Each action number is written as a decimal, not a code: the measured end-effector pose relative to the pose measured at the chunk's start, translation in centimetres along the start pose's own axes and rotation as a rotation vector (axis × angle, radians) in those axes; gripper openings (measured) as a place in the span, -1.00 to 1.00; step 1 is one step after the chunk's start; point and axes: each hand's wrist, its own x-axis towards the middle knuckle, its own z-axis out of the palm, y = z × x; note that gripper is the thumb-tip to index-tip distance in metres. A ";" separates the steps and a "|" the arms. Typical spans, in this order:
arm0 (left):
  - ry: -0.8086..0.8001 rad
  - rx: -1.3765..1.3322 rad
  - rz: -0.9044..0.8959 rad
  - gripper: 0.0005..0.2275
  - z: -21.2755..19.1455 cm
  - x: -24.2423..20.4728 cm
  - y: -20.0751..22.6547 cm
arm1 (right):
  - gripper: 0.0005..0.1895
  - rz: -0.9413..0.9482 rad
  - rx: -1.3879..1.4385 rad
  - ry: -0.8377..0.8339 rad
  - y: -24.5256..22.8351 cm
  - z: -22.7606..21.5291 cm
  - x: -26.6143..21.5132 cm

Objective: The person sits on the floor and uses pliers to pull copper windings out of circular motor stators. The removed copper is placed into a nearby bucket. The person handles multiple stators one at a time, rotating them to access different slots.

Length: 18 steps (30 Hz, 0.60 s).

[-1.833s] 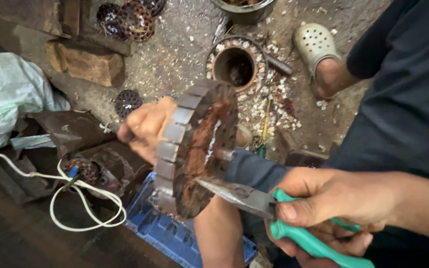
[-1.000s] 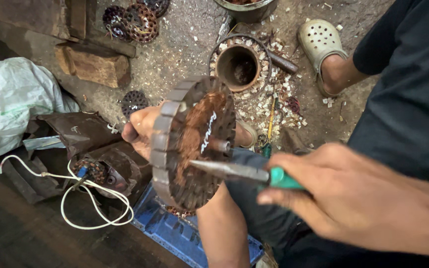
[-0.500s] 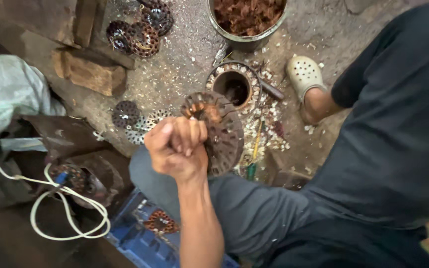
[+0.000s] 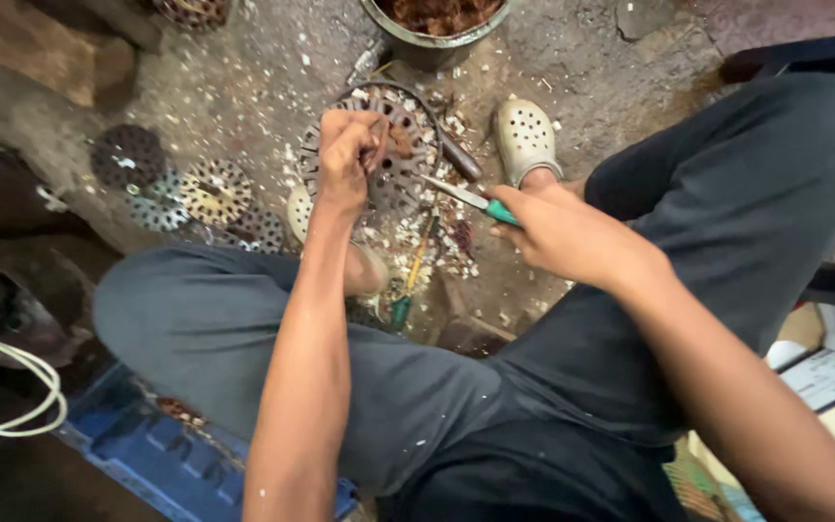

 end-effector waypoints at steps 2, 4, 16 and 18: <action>-0.020 0.037 0.012 -0.75 -0.4 0.2 -0.9 | -0.46 0.004 0.032 0.010 0.6 0.9 0.9; -0.045 0.128 0.060 -0.74 -0.5 0.4 -1.3 | -0.46 0.049 0.126 0.016 1.3 1.5 1.5; -0.090 0.327 0.042 -0.77 0.4 2.1 -0.7 | -0.52 0.157 0.153 -0.078 1.0 1.3 4.5; -0.151 0.550 0.038 -0.77 0.3 2.6 -0.9 | -0.57 0.177 0.125 -0.084 0.5 1.2 4.7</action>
